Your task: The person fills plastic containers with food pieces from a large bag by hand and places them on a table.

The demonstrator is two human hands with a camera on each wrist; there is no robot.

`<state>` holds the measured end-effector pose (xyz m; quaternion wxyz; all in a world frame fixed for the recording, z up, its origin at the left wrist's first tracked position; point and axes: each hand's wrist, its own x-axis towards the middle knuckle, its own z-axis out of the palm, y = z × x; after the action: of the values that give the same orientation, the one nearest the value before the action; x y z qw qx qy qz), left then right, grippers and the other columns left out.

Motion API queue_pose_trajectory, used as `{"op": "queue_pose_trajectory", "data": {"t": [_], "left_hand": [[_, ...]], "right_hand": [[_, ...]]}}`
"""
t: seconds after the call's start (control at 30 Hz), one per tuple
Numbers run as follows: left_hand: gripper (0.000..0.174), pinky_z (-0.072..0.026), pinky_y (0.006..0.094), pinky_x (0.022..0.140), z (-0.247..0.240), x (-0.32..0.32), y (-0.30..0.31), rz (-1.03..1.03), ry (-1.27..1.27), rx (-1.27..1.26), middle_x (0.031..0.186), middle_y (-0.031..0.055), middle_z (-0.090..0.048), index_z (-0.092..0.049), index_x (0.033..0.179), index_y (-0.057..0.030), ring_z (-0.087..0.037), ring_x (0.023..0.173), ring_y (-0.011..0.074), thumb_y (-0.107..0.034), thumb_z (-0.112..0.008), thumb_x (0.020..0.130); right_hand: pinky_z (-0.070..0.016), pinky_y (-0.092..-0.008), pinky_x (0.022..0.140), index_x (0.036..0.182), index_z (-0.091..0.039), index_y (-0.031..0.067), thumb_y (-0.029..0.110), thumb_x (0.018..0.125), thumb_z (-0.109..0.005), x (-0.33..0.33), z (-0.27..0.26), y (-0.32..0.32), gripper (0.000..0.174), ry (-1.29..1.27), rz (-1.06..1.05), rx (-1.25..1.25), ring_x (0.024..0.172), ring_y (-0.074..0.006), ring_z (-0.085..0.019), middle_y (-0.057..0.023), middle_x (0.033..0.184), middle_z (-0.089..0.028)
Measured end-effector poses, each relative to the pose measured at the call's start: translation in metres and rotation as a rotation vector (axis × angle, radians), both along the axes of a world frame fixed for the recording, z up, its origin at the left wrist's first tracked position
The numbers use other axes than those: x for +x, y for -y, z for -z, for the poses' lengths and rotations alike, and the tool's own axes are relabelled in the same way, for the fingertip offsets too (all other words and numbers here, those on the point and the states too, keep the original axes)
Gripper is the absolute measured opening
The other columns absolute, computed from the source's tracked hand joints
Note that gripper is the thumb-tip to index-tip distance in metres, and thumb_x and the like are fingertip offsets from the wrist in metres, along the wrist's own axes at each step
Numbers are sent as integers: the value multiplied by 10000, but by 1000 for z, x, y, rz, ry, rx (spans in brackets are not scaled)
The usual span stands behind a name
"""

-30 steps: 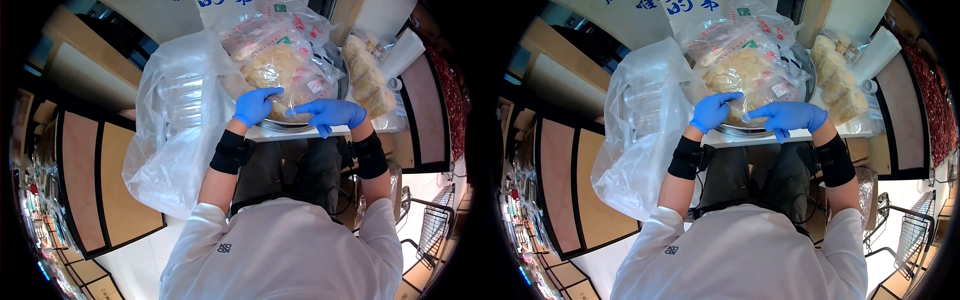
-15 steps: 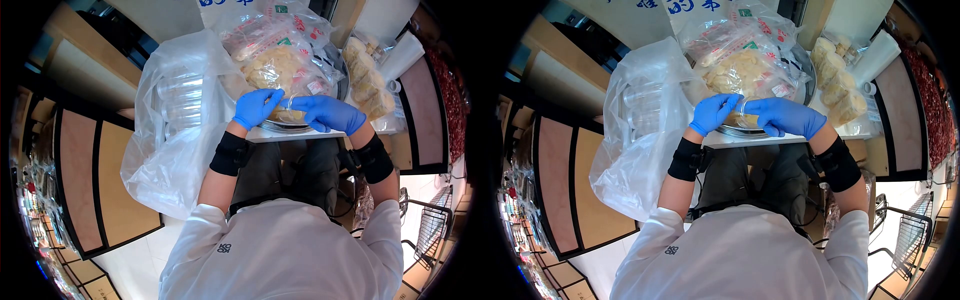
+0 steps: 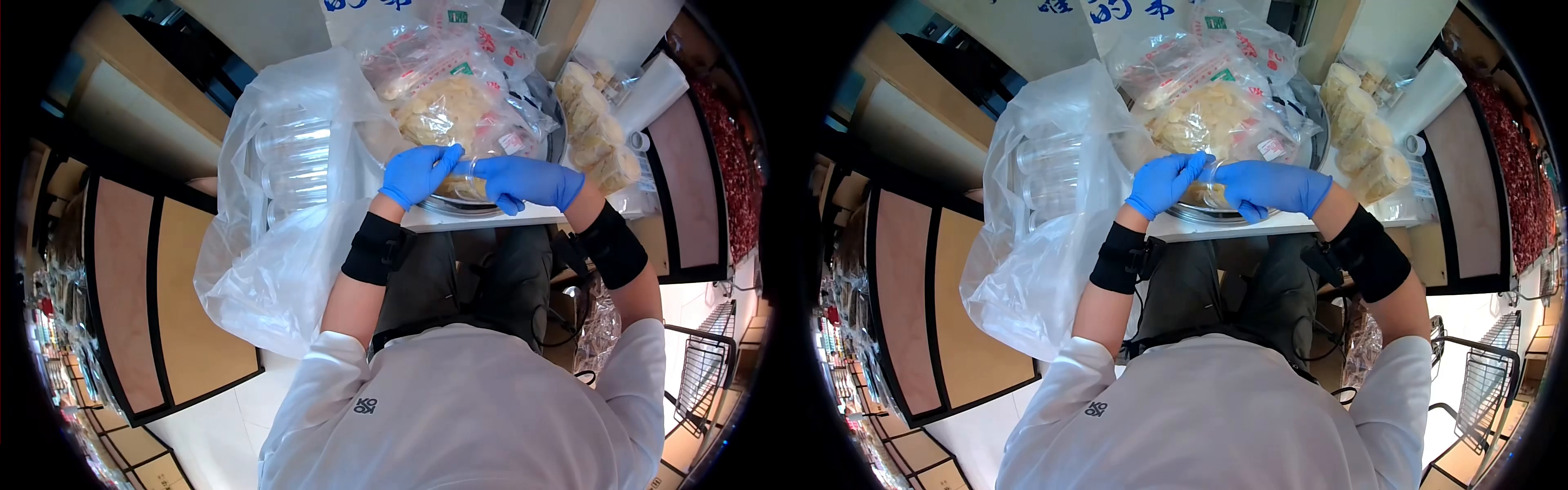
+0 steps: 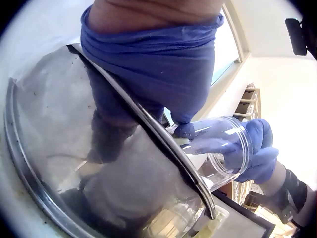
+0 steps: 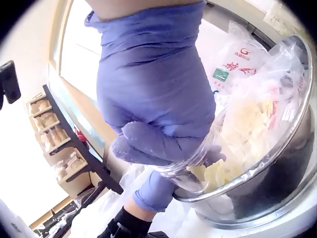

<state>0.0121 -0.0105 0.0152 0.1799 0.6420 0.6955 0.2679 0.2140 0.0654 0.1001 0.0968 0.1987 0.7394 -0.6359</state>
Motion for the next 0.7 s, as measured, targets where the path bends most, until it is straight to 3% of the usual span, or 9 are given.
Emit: {"op": "queue_pose_trajectory", "data": {"t": [0.17,0.23,0.27,0.33,0.47,0.53,0.57,0.63,0.7], "left_hand": [[432,-509,384,776,2,-2,-1,1,2,24,943,130,-690,-701,1101,-196,-649,874,333,-482,-404,973],[418,-509,381,782,2,-2,-1,17,27,10,955,126,-691,-701,1106,-199,-649,880,332,-462,-403,979],[418,-509,381,782,1,-2,0,17,27,13,955,126,-691,-701,1106,-199,-649,880,332,-462,-403,979],[413,-508,378,792,0,-2,2,50,119,71,970,139,-687,-687,1135,-185,-645,898,339,-438,-397,985],[390,-510,425,761,17,-6,-4,-8,83,242,927,139,-691,-666,1149,-189,-647,841,353,-430,-417,971],[370,-504,397,832,15,-8,-1,53,164,220,973,127,-701,-570,1292,-169,-658,916,316,-271,-464,952],[370,-504,397,832,19,-14,-5,51,164,223,973,127,-701,-570,1292,-169,-658,916,316,-271,-464,952],[528,-483,360,919,35,-31,-15,325,567,100,1117,140,-673,-488,1371,-132,-641,1029,286,-176,-574,852],[601,-457,359,953,6,-27,-1,348,490,37,1196,139,-630,-474,1389,-131,-596,1101,266,-135,-603,803]], "right_hand": [[-371,-239,438,1121,-550,24,205,974,-410,-5,-5,0,272,96,21,45,429,-106,-459,-46,569,-498],[-393,-229,460,1415,-427,24,-27,818,-448,-3,12,-13,600,63,-38,-12,474,-85,-452,-61,697,-535],[-393,-229,460,1415,-427,24,-27,818,-448,-2,14,-14,600,63,-37,-9,474,-85,-452,-61,697,-535],[-370,-222,453,1178,-542,7,189,959,-446,0,15,-15,302,-125,-94,58,492,-90,-486,-38,613,-510],[-360,-208,468,1240,-522,-10,163,928,-466,-5,15,-10,362,-96,177,-209,519,-74,-481,-13,624,-489],[-351,-201,475,1272,-511,-27,126,899,-469,-5,13,-2,406,-90,366,-386,509,-64,-453,10,622,-459],[-351,-201,475,1272,-511,-27,126,899,-469,-4,12,0,406,-89,364,-383,509,-64,-453,10,622,-459],[-336,-202,464,1310,-513,-15,121,893,-455,2,11,3,443,-91,389,-329,492,-60,-423,12,626,-453],[-330,-203,461,1320,-524,11,120,898,-443,9,2,3,444,-48,325,-208,485,-60,-414,13,614,-447]]}}
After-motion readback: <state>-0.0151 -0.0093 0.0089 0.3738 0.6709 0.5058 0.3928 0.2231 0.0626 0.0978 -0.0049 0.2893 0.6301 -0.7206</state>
